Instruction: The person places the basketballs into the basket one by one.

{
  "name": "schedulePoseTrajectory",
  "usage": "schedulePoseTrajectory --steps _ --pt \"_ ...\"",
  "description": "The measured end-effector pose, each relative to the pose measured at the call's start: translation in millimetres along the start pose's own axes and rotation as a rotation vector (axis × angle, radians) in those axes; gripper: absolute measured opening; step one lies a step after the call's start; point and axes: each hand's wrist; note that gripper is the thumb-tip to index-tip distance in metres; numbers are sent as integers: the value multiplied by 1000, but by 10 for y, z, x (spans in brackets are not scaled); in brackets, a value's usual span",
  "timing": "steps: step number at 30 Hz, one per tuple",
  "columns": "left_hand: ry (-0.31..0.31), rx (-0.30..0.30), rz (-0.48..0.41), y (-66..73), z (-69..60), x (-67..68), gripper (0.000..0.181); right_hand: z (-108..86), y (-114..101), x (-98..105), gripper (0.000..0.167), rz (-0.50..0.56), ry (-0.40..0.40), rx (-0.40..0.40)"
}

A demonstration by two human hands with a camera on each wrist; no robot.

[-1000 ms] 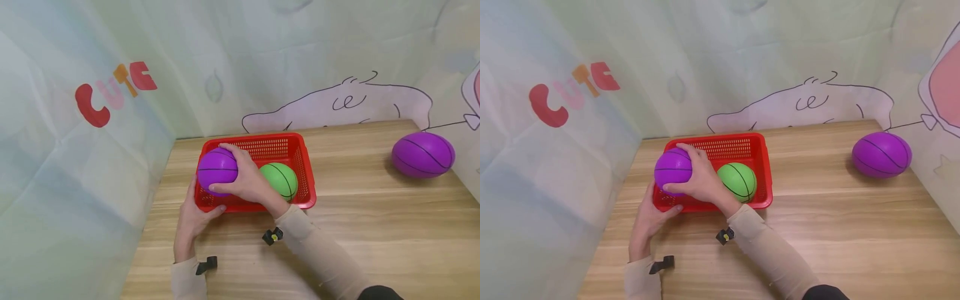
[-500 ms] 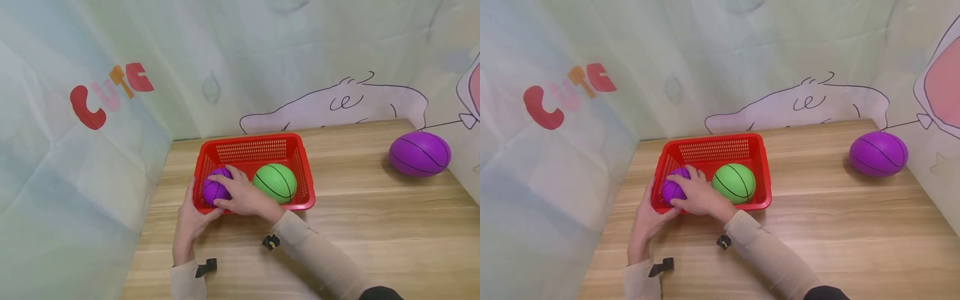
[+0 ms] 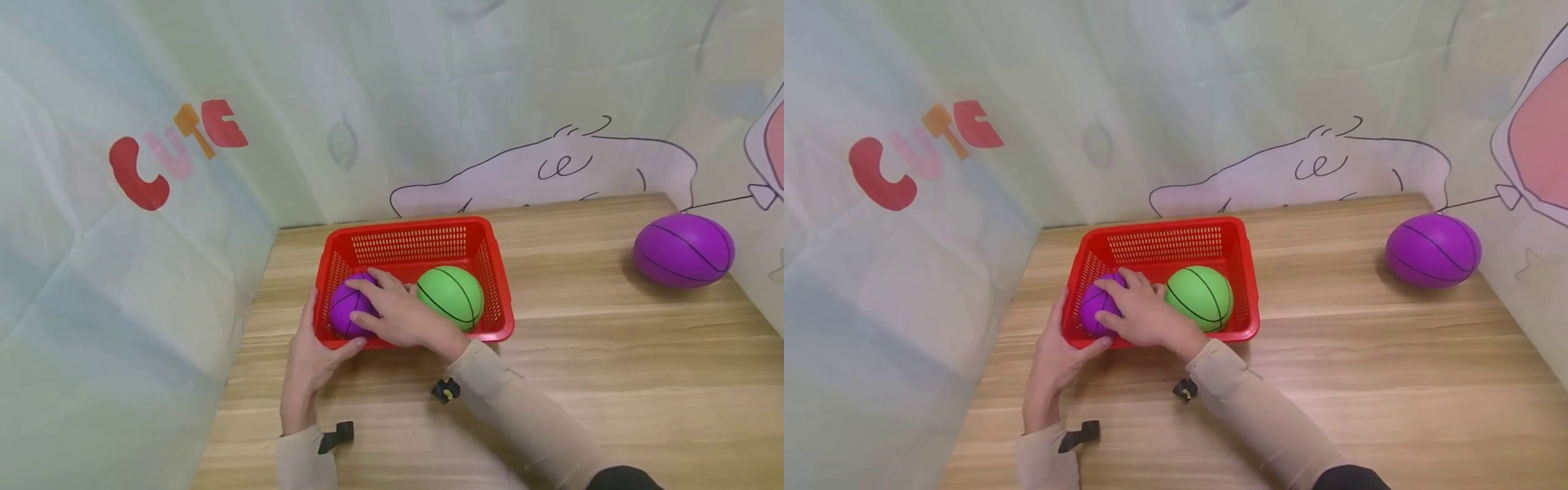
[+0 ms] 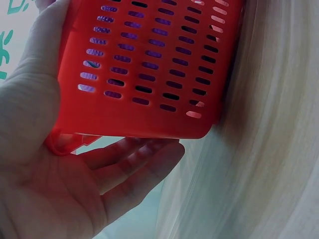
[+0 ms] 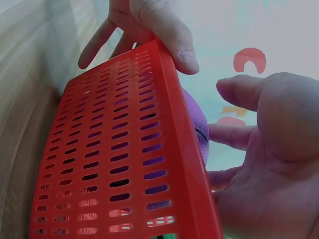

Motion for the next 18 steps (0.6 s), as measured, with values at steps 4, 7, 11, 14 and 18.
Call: schedulePoseTrajectory --steps 4,7,11,14,18 --pt "2 2 3 3 -3 0 134 -6 -7 26 66 3 -6 -4" --pt "4 4 5 6 4 0 133 -12 -9 50 64 3 -4 7" --pt "7 5 7 18 10 1 134 -18 -2 92 61 14 6 24" --pt "7 7 12 21 11 2 135 -32 2 122 60 20 4 23" --pt "7 13 23 9 11 5 135 -66 6 159 61 36 7 8"
Point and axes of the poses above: each hand's wrist, its own z-axis towards the middle knuckle, its own x-axis out of the back of the hand, y = z × x, and after that the axes turned 9 degrees about -z, right-handed
